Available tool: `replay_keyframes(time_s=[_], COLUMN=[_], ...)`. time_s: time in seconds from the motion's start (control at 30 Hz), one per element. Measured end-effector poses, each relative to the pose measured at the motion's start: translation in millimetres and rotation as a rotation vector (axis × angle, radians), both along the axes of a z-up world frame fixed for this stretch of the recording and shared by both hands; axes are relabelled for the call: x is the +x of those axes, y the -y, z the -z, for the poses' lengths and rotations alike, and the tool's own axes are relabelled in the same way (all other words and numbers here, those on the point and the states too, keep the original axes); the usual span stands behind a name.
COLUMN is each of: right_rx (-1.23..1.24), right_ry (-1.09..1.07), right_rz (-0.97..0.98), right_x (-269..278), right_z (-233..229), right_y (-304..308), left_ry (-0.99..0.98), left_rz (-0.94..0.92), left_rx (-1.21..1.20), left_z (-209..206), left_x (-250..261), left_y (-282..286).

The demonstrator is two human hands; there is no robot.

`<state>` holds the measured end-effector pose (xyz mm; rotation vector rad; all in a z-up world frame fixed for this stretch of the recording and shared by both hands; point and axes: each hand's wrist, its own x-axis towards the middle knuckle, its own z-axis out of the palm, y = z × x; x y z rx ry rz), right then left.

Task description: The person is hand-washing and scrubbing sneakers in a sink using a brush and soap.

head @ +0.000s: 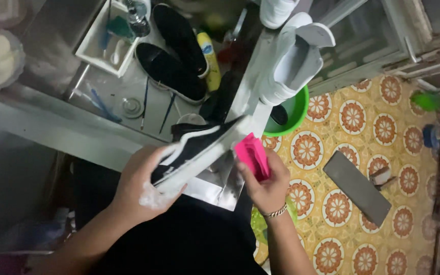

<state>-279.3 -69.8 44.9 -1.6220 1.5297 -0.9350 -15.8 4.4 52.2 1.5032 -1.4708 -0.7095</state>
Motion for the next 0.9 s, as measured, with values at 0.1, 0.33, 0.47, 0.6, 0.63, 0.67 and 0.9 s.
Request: replay_keyframes(time_s=[0.1, 0.33, 0.47, 0.6, 0.63, 0.67, 0.9], right_rx=[-0.280, -0.368, -0.327, -0.282, -0.297, -0.311, -0.206], right_ry=[-0.123, -0.098, -0.061, -0.079, -0.029, 0.022, -0.180], right_rz=[-0.227, -0.446, -0.351, -0.349, -0.418, -0.487, -0.129], right_x=[12.7, 26.8, 4.0, 21.0, 23.2, 25.3, -3.5], right_z=[-15.2, -13.7, 2.4, -21.1, -22.4, -23.6, 9.0], right_y=[-7.2, -27.2, -2.7, -18.0, -21.4, -24.6, 16.1], left_ry=[0.155, 0.046, -0.026, 0.024, 0.039, 0.054, -0.044], left_rz=[0.150, 0.157, 0.229, 0.195, 0.227, 0.260, 0.372], left_rx=[-0.074, -0.152, -0.069, -0.076, -0.016, 0.044, -0.055], left_z=[-14.0, -23.0, -32.0, -36.0, -36.8, -37.5, -41.8], left_x=[2.4, -5.3, -5.8, -12.3, -11.1, -9.8, 23.1], left_y=[-1.3, 4.0, 8.7, 13.2, 14.3, 15.4, 9.3])
